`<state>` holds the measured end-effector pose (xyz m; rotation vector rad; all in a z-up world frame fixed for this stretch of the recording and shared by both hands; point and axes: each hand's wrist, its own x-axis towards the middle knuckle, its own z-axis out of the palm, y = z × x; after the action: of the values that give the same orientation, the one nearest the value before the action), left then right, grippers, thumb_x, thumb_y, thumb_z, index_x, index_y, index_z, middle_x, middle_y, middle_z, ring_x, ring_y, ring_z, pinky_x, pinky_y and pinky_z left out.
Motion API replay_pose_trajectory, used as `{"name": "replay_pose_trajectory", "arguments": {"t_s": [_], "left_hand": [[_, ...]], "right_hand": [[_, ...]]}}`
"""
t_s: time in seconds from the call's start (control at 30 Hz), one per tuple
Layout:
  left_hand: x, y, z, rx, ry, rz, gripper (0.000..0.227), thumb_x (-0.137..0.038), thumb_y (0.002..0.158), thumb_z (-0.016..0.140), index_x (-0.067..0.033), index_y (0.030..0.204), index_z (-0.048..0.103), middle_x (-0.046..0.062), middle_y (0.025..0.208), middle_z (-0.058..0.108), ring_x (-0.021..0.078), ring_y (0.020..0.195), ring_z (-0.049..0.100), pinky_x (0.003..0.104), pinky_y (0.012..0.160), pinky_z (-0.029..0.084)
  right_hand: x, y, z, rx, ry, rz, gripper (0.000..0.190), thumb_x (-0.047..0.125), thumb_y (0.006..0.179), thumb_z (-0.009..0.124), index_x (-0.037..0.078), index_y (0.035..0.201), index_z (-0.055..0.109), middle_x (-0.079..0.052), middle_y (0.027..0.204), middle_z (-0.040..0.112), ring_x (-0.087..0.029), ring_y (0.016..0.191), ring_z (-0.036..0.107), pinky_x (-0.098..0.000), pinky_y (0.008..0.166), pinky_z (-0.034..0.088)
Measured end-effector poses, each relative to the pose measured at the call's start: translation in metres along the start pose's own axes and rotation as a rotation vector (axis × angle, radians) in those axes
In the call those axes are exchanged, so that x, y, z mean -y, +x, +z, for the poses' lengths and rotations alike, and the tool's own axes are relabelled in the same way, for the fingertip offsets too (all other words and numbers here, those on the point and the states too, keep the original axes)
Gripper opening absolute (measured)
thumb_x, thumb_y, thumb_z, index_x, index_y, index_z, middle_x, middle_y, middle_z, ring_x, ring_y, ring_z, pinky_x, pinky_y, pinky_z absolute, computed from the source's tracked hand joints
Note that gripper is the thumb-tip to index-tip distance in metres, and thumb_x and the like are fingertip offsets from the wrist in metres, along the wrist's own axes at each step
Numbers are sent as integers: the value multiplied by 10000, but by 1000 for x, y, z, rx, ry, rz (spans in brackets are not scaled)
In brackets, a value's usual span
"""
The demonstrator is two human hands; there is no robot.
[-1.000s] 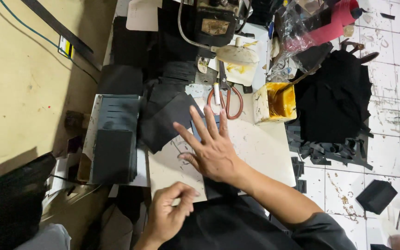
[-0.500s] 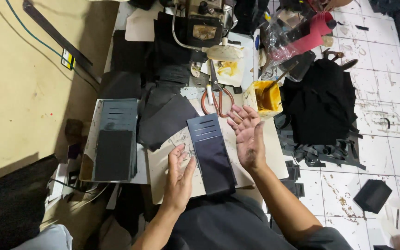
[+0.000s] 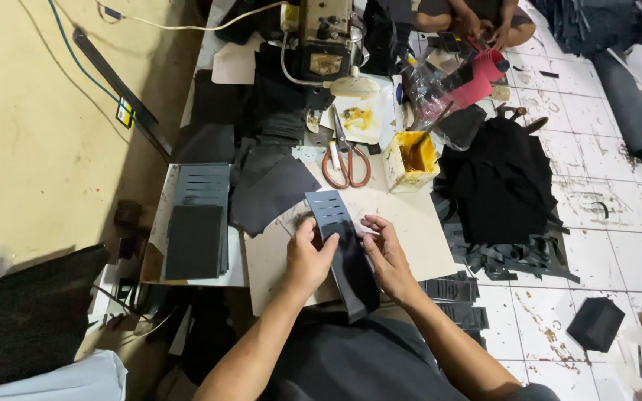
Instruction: Applying glue to leather wallet components and folding them to assemble the wallet
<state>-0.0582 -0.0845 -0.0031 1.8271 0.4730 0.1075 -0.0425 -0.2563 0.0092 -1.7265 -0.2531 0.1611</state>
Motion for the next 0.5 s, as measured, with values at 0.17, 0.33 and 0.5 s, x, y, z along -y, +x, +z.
{"name": "replay_pose_trajectory", "arguments": {"t_s": [0.17,0.33,0.5], "left_hand": [[-29,-29,-29,60,-181,71,437,-188,867,780,-62,1264,645,232,1078,765,310,1066,729,423,818,623],[-48,-46,-59,122,-370,166,315,-89,909,733,-41,1207,644,172,959,802,176,900,754,348,715,652],[-65,-47,-72,187,-403,224,359,-67,923,707,-13,1266,615,179,966,794,139,916,671,340,746,632]], "right_hand": [[16,-3,-6,-120,-79,-72,598,156,970,684,90,1488,391,-124,1381,556,-235,1201,543,-377,995,471],[48,-1,-8,-93,27,-89,657,143,935,721,81,1482,362,-117,1359,589,-217,1187,554,-340,969,456],[67,6,-10,-29,158,-82,568,111,978,637,87,1479,371,-156,1244,676,-228,1131,641,-343,968,471]]}}
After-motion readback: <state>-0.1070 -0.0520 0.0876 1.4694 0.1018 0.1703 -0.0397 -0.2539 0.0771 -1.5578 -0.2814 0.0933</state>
